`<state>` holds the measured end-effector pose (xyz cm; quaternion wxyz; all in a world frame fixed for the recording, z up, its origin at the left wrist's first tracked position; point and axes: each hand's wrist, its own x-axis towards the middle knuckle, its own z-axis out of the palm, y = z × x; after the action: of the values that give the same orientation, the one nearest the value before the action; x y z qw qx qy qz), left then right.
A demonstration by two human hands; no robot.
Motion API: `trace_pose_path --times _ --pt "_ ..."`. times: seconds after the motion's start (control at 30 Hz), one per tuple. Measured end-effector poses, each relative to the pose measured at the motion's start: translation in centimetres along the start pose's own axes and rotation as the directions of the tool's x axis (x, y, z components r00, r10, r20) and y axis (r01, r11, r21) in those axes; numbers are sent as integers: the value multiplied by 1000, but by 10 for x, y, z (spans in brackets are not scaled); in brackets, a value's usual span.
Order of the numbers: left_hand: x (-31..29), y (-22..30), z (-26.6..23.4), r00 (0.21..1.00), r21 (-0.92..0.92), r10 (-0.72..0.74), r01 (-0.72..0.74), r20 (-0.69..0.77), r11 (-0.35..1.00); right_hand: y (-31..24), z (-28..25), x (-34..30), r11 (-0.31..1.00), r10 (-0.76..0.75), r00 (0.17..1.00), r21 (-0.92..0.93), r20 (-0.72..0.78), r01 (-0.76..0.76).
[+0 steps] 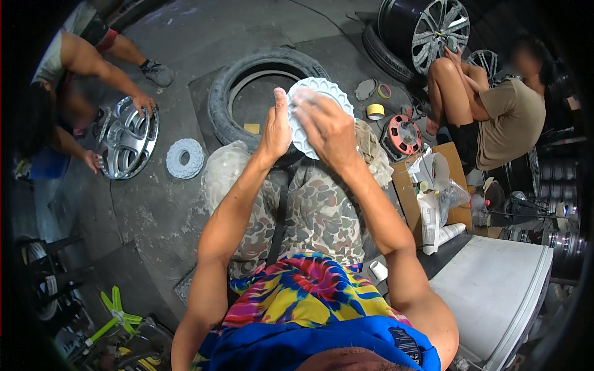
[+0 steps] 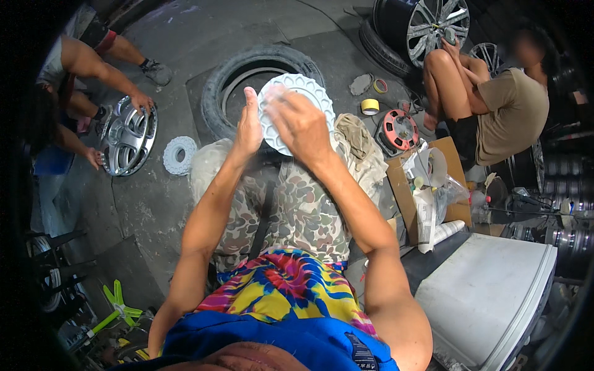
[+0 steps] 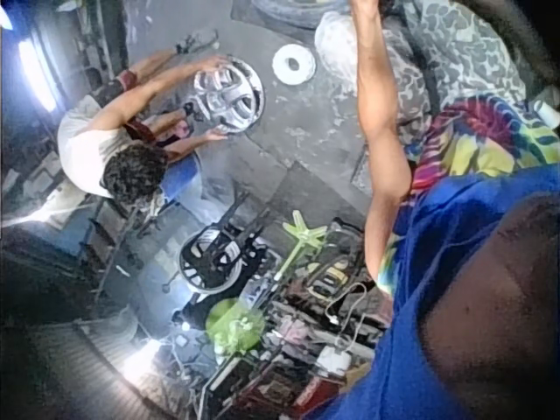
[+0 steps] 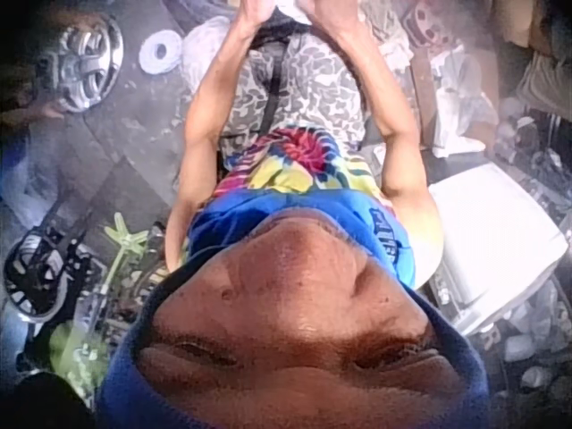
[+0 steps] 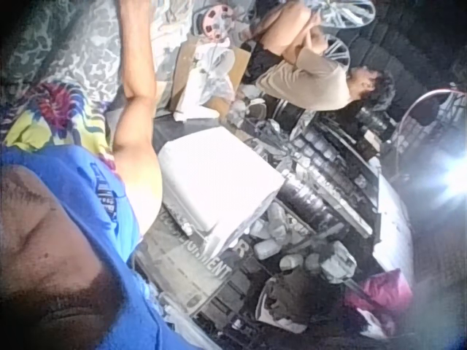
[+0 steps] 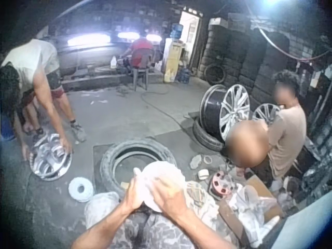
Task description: The person sits on the floor and sands a white plastic wheel cover using a sanding block. They rotate the cover to sand different sections, including the inner ring and outer rim, while another person works on a wheel in the background.
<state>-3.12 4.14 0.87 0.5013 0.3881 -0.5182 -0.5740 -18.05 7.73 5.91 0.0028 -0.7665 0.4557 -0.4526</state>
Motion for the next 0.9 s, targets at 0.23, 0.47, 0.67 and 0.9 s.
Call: trace_pose_path --times 0.23,0.47,0.67,0.9 --pt "8 -9 -5 962 -81 -181 201 203 976 44 -18 12 980 -107 993 -162 59 115" --pt "2 1 5 992 -162 -102 112 67 980 35 -18 -2 994 -22 997 -104 68 29" --pt "1 -6 2 988 -25 -91 95 124 995 41 -8 1 991 79 996 -104 -30 -82" --pt "-2 -3 7 998 -86 65 -64 8 994 -9 -7 -16 997 -66 994 -32 92 69"
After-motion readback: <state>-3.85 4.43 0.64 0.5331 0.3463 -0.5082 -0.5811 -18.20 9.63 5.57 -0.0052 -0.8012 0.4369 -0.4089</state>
